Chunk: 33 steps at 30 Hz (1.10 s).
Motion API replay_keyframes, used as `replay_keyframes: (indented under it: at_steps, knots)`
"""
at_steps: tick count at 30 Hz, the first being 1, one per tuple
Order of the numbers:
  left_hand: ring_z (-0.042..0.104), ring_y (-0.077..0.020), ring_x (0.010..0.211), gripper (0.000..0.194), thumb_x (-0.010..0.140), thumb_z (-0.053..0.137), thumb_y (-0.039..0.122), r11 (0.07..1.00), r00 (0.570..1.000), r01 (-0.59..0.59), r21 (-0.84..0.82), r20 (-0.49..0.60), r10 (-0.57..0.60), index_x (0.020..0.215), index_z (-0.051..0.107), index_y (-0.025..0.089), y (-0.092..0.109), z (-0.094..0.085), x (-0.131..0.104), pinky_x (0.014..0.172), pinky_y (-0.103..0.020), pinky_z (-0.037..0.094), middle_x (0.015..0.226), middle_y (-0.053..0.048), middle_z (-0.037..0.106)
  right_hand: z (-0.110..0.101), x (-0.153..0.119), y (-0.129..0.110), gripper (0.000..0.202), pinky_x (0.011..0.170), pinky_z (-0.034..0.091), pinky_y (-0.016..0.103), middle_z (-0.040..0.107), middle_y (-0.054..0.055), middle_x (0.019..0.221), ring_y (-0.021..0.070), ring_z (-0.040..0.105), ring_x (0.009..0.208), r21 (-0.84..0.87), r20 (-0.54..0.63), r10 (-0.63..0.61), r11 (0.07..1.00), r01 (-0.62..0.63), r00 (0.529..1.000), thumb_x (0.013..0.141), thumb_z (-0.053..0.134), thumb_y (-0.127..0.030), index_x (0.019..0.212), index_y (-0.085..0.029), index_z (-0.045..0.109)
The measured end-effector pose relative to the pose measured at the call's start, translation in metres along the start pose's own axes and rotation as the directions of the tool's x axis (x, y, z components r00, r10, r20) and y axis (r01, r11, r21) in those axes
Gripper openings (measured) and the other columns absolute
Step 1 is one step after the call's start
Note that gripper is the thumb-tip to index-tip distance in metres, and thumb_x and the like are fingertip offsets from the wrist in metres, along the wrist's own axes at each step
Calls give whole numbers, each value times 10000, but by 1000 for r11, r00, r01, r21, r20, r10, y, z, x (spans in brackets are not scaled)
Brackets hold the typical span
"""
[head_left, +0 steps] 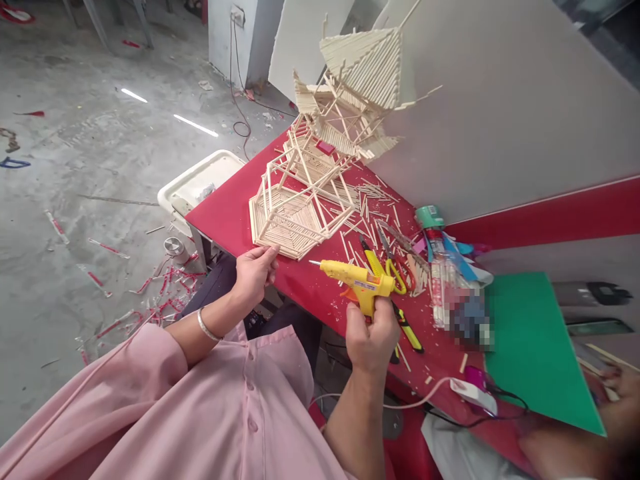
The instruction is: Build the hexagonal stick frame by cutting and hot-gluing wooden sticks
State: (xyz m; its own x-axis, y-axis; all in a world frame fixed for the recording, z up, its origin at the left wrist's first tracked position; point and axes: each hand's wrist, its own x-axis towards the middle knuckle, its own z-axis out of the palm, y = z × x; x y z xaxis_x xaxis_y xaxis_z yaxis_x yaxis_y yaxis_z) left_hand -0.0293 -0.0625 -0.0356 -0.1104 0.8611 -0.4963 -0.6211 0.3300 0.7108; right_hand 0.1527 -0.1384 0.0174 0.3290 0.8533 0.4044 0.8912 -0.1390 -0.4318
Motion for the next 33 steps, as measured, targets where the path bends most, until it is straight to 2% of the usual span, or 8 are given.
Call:
replay_keyframes:
  at_steps: [5,8,11,13,16,21,27,33]
  knots:
    - [392,-66,324,404,647,798,516,994,994,-106,8,28,106,603,596,169,-4,-4,2,305,-208,221,468,46,493,5,-1,-29,347,641,410,307,664,98,817,237,620,759,-287,-54,-271,926,245,961,938,516,-451,994,-142,666]
    - [413,-78,392,360,763,737,481,940,946,-322,114,57,318,608,630,174,-6,-12,3,366,-224,300,487,41,464,10,-1,-37,321,613,373,300,649,83,790,219,602,722,-404,-53,-342,866,294,938,963,522,-427,971,-140,666]
    - [491,-92,556,255,832,710,395,706,753,-649,285,109,649,685,710,186,-2,-23,6,498,-237,406,695,-10,568,12,-3,-43,284,615,371,303,643,73,788,209,597,711,-467,-39,-384,823,323,922,969,527,-399,937,-152,662]
    - [492,-79,595,207,852,699,359,542,618,-769,341,176,766,737,738,191,2,-28,10,542,-249,428,930,-54,633,13,-3,-47,273,614,370,304,639,68,781,205,595,703,-503,-37,-394,801,324,918,968,531,-389,925,-156,665]
    - [529,-77,611,195,885,660,324,406,502,-854,326,306,809,769,737,187,10,-32,24,595,-274,468,1167,-93,656,14,-3,-52,270,604,363,303,649,71,800,203,594,703,-548,-41,-404,774,317,914,963,542,-381,966,-147,676]
    - [635,-200,860,156,872,669,284,198,306,-939,281,423,853,739,721,221,19,-32,50,801,-390,501,957,-61,750,16,-2,-59,274,580,350,299,659,70,845,199,591,712,-590,-22,-397,747,308,918,959,549,-370,1045,-148,684]
    - [649,-204,894,151,878,650,288,236,314,-946,222,458,832,754,712,225,19,-33,59,816,-378,513,913,-58,749,18,-2,-62,286,588,355,308,652,81,875,196,589,725,-593,-5,-369,749,295,929,964,523,-367,1074,-155,680]
    - [695,-209,899,205,872,632,344,303,404,-911,279,469,785,724,718,233,17,-34,59,833,-370,503,938,-71,763,17,-4,-66,255,590,359,316,642,83,865,204,594,730,-602,14,-343,747,282,939,947,534,-351,1021,-158,684]
